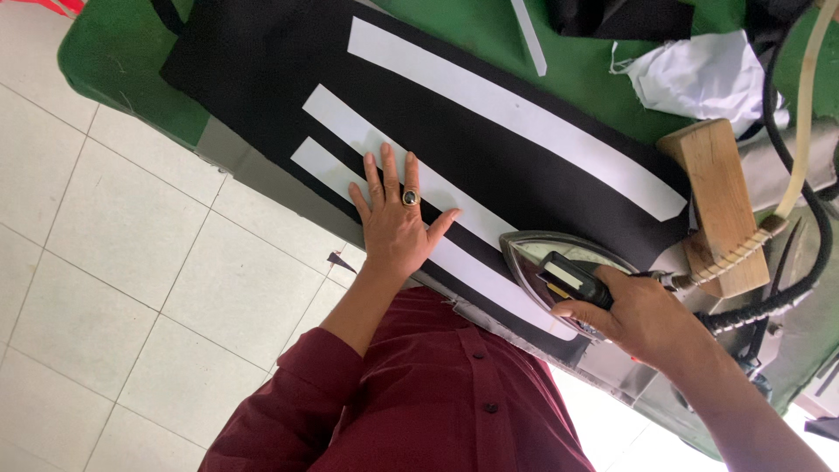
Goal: The person irons a piece of black fabric with white stripes on a green work table using a steam iron and a wooden block. They smooth the fabric, apply heat, and adjust the material's position on the table.
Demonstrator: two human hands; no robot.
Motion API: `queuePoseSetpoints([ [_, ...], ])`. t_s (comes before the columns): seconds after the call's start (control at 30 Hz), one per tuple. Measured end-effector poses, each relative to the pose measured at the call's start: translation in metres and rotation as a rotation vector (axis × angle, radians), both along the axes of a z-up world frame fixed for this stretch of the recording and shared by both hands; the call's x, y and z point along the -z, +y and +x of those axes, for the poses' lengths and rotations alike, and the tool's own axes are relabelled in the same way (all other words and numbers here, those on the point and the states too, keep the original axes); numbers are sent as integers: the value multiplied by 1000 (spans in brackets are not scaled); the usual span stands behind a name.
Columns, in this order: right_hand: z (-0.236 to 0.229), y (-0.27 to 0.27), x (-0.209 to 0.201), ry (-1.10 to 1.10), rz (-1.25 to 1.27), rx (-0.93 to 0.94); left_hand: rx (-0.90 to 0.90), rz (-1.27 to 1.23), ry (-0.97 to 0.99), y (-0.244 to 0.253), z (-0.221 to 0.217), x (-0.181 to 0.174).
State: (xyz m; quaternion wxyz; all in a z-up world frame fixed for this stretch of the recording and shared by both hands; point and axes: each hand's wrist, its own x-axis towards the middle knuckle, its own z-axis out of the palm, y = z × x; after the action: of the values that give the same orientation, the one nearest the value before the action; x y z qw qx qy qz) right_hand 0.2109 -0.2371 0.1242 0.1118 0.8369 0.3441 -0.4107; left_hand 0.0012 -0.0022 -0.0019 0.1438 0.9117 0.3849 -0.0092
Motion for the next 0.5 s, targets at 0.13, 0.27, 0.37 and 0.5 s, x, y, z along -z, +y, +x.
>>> queuePoseSetpoints([
  [0.13,5,8,-17,117,-131,-13,18,45,51,-1,-1,1],
  [0.27,10,-10,-20,131,-127,4,10,-3,117,0,1,-5],
  [0.37,9,-33,-15,76,-125,187,-1,12,97,-1,2,-5],
  [0.5,5,-31,-23,22,-192,283,11,58,88,-2,2,-4],
])
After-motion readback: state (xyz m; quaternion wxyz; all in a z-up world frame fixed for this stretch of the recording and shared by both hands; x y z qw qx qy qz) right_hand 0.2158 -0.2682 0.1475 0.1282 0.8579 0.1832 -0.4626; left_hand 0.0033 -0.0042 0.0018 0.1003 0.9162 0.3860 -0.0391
